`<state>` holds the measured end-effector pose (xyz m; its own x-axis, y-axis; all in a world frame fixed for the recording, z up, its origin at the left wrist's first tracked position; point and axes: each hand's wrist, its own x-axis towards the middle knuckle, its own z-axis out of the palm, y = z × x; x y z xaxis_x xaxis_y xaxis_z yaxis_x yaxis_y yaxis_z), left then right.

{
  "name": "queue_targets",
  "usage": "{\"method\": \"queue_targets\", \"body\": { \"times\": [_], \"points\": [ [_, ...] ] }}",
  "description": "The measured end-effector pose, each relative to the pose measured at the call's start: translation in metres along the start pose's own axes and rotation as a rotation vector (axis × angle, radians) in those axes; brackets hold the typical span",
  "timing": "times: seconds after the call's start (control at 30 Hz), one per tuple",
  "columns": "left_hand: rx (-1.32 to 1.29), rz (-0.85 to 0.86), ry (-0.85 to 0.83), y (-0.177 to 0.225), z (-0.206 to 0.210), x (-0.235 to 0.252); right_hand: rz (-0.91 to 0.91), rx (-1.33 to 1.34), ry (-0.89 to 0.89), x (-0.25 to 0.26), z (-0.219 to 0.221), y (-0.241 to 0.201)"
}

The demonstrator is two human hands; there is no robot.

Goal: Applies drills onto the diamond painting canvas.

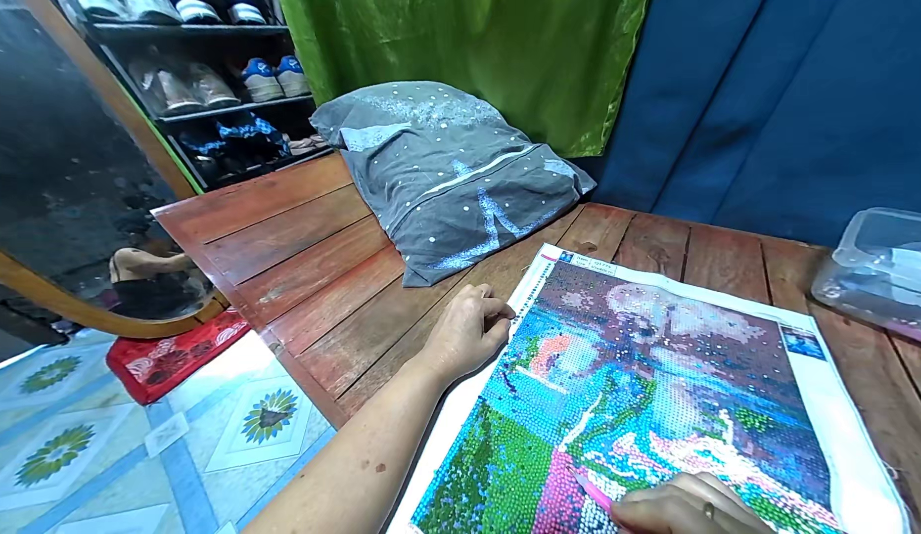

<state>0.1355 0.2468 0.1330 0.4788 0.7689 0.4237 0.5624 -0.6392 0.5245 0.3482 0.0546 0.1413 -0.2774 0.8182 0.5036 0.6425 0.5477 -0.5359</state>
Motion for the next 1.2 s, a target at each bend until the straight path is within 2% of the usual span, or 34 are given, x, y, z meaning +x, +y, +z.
{"method": "queue_targets", "body": {
  "times": [1.2],
  "points": [
    [0.011, -0.003, -0.002, -0.0010, 0.0006, 0.0000, -0.009, -0.056, 0.024, 0.0001, 0.0046, -0.0023]
  ]
}}
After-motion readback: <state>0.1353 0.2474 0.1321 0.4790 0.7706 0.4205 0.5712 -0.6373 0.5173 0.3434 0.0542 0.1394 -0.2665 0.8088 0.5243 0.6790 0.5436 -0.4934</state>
